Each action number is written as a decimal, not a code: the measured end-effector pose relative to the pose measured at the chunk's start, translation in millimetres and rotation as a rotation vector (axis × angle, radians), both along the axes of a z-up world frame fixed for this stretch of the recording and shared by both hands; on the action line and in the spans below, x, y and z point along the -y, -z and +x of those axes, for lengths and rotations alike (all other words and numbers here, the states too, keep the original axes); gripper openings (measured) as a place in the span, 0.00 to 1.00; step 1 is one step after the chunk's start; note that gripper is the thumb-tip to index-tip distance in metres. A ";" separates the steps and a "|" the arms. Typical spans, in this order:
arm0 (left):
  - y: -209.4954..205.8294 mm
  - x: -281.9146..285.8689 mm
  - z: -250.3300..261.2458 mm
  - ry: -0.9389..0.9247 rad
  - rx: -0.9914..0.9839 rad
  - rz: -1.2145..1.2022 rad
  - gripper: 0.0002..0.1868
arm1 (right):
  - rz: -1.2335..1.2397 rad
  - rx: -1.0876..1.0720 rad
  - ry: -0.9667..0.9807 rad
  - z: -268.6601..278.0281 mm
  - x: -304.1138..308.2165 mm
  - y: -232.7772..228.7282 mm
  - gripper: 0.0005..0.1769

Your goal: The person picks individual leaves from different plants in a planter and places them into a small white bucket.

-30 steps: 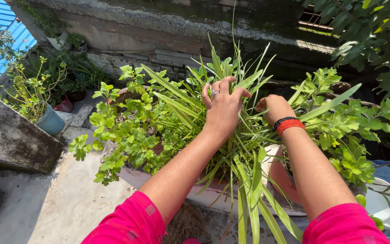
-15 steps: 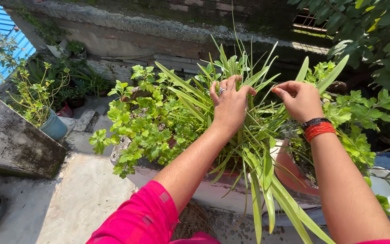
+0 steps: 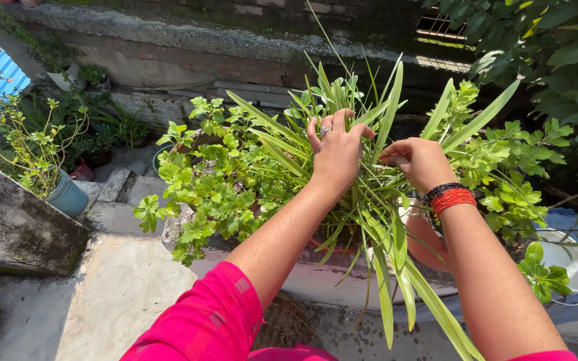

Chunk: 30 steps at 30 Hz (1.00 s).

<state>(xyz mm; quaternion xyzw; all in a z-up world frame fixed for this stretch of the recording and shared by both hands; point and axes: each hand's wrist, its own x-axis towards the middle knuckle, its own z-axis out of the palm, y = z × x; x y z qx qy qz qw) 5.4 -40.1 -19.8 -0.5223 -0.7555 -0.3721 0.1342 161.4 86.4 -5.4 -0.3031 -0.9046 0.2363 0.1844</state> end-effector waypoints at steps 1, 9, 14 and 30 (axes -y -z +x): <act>1.1 -0.2 0.3 0.005 0.001 0.000 0.20 | 0.035 -0.008 0.052 4.1 3.2 -3.9 0.08; -2.2 -3.9 21.8 0.089 0.009 0.007 0.27 | -0.229 -0.486 0.195 58.9 5.0 -25.7 0.08; -4.2 -8.2 44.3 0.093 -0.012 0.039 0.29 | -0.423 -0.967 0.096 98.7 5.3 -39.3 0.08; -20.9 -10.9 104.2 0.423 -0.001 0.182 0.21 | -0.690 -1.132 0.224 137.0 36.0 -52.2 0.11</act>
